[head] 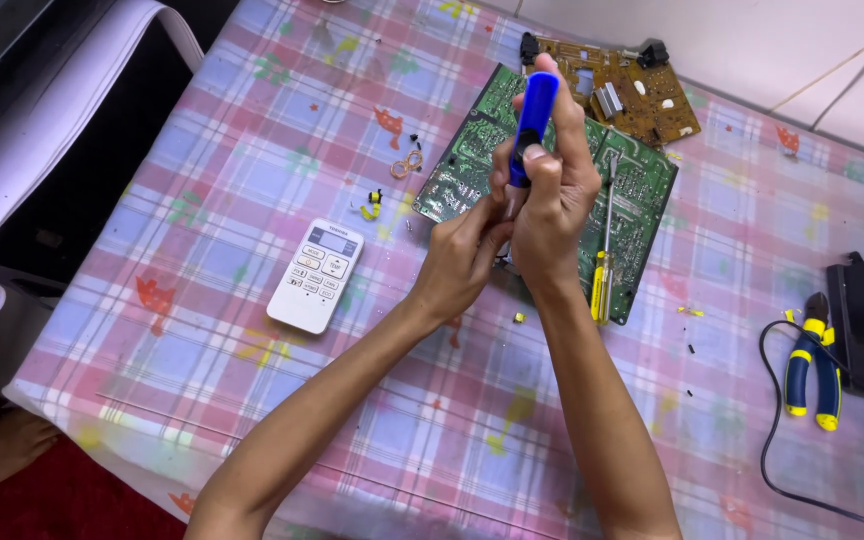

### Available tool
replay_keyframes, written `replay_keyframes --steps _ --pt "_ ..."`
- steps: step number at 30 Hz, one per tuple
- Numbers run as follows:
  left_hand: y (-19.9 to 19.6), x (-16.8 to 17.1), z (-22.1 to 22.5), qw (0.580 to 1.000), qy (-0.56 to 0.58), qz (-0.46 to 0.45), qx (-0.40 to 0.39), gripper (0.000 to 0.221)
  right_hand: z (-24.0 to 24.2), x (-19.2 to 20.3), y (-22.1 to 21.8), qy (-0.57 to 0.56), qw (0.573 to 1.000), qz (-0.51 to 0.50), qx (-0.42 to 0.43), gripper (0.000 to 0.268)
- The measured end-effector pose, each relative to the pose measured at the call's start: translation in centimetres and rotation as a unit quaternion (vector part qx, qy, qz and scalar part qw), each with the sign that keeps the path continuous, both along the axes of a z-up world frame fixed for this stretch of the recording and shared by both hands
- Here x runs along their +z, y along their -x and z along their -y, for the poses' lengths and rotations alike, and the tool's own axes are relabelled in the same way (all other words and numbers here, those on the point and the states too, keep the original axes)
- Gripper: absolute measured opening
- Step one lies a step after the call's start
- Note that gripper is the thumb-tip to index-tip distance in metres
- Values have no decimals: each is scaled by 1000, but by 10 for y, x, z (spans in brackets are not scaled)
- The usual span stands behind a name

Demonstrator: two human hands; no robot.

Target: The person is desoldering components from a circuit board using a desoldering pump and a screwdriver.

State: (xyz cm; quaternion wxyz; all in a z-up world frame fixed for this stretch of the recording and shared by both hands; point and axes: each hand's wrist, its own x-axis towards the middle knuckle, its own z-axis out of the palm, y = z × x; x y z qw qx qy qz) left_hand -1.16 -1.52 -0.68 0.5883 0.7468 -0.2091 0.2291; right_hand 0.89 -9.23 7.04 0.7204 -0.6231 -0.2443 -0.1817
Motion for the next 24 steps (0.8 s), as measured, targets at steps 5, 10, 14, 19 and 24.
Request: replay_keyframes --steps 5,10,14,19,24 --pt "-2 -3 0 1000 5 -3 20 13 4 -5 -8 18 999 5 39 46" --pt "-5 12 -3 998 34 -50 -3 24 17 -2 -20 182 982 -38 41 41" --pt "-6 27 -14 981 165 -106 -4 25 65 25 8 254 967 30 -17 44" --pt "-27 10 -32 923 354 -148 5 34 141 16 30 603 794 45 -52 37" --pt "-38 2 -40 859 458 -227 -34 55 149 -5 37 660 748 -66 12 29"
